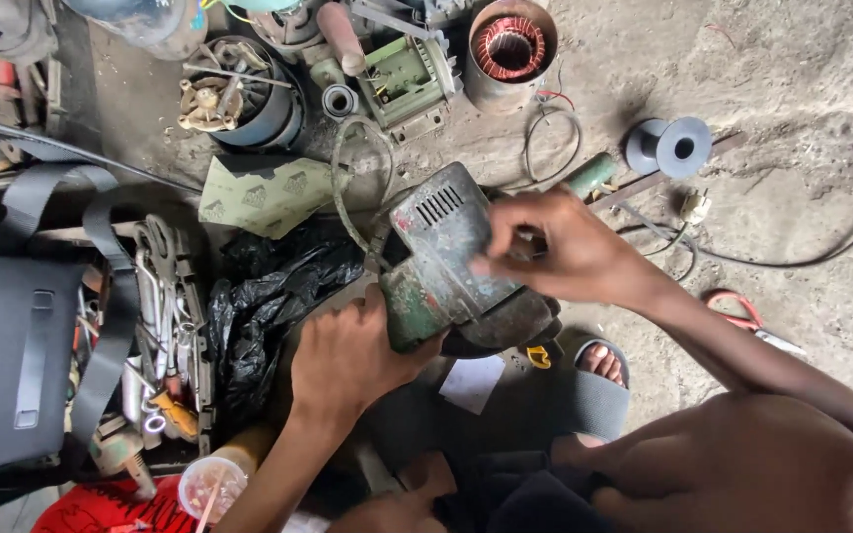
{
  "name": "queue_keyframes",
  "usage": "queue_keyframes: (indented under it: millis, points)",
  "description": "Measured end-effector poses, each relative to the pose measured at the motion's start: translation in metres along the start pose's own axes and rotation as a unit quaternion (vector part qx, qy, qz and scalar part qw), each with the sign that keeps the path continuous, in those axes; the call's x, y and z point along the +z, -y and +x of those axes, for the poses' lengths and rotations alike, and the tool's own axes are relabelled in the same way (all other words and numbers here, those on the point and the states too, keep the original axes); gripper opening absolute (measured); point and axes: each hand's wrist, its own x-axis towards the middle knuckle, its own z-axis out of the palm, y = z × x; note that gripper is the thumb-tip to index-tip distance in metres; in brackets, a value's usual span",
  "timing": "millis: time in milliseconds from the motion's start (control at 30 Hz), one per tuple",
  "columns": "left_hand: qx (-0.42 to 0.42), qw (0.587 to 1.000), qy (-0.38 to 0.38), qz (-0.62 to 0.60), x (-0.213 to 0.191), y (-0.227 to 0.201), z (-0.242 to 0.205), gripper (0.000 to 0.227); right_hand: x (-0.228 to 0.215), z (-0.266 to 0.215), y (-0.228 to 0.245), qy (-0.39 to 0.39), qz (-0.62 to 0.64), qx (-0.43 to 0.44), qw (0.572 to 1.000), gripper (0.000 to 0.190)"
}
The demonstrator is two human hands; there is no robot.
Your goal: The person is working on a small electric motor, using their hands to manipulate wires and components. They are seen pulling and adjusting wires connected to the motor, which is placed on the floor amidst other tools and parts.
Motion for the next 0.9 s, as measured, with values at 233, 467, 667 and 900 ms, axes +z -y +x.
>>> queue_keyframes:
  millis: [233,467,667,900]
  points:
    - [0.011,1.000,0.002,0.021,-0.001,0.000,0.001,0.087,0.003,0.015,-0.005,-0.068,-0.042,-0.058,0.995,0.021]
    - [-0.010,1.000,-0.002,-0.026,-0.006,-0.004,0.002,0.088,0.005,0.020,-0.006,-0.036,-0.072,-0.041,0.996,0.018]
    - [-0.016,1.000,0.016,-0.018,-0.001,-0.002,0.000,0.093,0.000,0.002,0.005,-0.012,-0.098,-0.030,0.995,0.019]
    - [-0.047,0.997,0.023,-0.061,-0.013,-0.008,-0.001,0.075,0.010,-0.001,0.014,-0.034,-0.124,-0.055,0.990,0.029]
